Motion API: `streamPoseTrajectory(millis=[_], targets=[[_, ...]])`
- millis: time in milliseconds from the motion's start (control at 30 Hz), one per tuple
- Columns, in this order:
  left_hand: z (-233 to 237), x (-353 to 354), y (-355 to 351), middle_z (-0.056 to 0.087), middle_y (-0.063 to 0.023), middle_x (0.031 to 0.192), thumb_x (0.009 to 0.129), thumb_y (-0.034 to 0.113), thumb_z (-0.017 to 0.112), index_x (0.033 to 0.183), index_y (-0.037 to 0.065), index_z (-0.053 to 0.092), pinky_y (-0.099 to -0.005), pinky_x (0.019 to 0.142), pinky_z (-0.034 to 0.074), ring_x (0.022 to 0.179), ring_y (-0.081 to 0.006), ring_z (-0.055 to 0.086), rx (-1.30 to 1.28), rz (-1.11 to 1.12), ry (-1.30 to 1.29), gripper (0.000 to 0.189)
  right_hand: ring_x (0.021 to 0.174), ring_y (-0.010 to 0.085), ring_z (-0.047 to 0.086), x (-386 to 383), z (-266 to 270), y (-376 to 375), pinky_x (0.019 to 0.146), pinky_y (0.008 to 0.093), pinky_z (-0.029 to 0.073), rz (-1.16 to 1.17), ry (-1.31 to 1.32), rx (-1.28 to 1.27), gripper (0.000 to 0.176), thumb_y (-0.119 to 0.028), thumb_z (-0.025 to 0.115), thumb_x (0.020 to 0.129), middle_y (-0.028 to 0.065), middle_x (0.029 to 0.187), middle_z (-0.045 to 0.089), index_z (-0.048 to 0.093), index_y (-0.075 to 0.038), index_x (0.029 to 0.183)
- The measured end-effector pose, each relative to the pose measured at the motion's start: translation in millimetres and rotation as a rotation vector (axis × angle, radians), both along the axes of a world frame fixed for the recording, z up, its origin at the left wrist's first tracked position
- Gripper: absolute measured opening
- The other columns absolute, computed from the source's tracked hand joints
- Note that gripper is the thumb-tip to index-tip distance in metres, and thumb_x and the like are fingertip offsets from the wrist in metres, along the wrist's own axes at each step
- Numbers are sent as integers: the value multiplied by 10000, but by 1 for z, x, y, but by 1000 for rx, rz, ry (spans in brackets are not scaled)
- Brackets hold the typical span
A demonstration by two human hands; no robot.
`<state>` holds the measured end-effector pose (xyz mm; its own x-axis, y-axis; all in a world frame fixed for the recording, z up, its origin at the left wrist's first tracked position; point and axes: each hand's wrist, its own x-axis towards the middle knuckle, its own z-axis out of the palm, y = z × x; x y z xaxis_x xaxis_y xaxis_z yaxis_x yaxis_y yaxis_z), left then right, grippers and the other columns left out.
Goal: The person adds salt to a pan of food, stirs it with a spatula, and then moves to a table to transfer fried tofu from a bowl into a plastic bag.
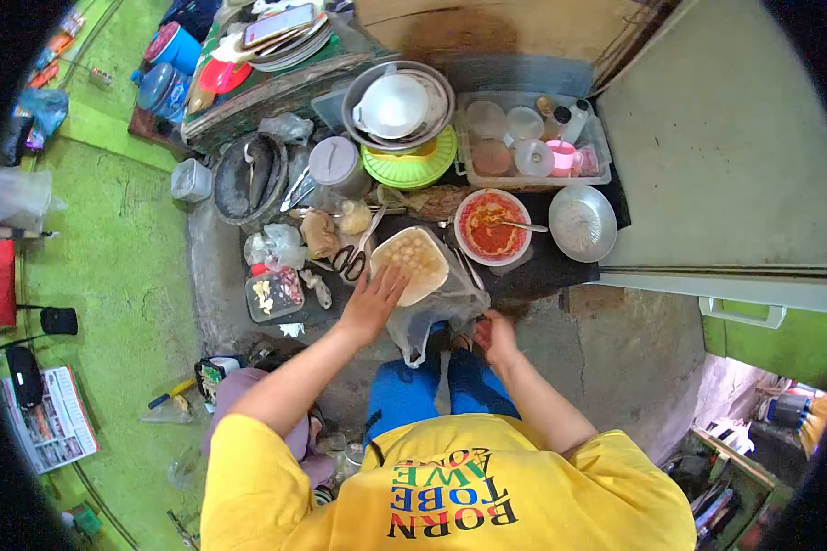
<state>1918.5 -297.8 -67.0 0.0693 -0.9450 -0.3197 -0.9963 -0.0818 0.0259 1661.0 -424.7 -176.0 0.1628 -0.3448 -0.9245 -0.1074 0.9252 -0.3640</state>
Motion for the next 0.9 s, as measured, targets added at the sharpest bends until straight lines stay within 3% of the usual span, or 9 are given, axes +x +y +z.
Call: streamPoseTrajectory(millis=[100,233,300,333,400,500,667,800,900], targets=[[-21,4,-34,161,-153,1536,563,245,809,1488,117,159,-500,1139,158,1415,-320,184,-8,-284,-34,1138,1342,325,299,20,28,40,1064,525,203,256,-319,238,988,-719,538,774,239,1459,296,202,-102,1468],[-16,-14,-80,241,-170,1499,516,234,830,1494,124,118,-492,1142,172,1393,-331,230,81,-531,89,1215,975,177,563,53,31,68,847,338,422,425,-550,49,480,-355,658,854,61,1069,603,502,-76,1213],[-29,-16,-90,419,-153,1368,750,165,613,1400,51,345,-477,1105,249,1310,-312,362,13,-544,125,712,897,154,559,47,31,66,791,305,429,468,-456,-96,354,-258,662,833,38,985,599,547,-71,1111],[-34,-16,-95,419,-153,1368,750,165,613,1400,51,345,-477,1105,249,1310,-312,362,13,-579,126,712,820,131,555,41,32,64,734,272,436,543,-354,-230,231,-160,665,812,16,901,595,592,-65,1009],[-43,-20,-100,509,-149,1214,757,157,582,1216,10,513,-457,1091,278,1223,-302,434,64,-567,146,487,796,168,561,16,33,48,670,283,449,383,-110,-181,206,-131,621,781,65,886,622,623,-31,961],[-55,-17,-93,509,-153,1200,761,151,562,1083,6,569,-452,1095,274,1211,-308,440,-77,-568,208,353,865,243,599,-7,23,36,787,346,481,173,386,-669,368,-60,593,774,119,973,616,515,-16,1130],[-67,-8,-87,484,-158,1260,721,214,639,1186,8,514,-480,1103,247,1267,-307,392,-77,-608,314,524,952,323,606,73,42,38,850,377,464,388,591,-1194,365,-155,606,815,168,1030,624,526,-32,1149],[-49,3,-80,462,-155,1306,679,286,713,1349,14,385,-536,1108,201,1300,-298,369,3,-675,332,793,904,284,613,65,-22,41,800,365,468,332,258,-771,280,-243,605,861,145,943,646,604,-9,1015],[-72,-11,-69,466,-146,1311,727,264,670,1418,22,295,-541,1114,185,1305,-279,367,-124,-611,130,822,640,107,521,34,9,34,516,278,399,-232,15,-305,150,-156,607,859,47,801,617,615,-26,933]])
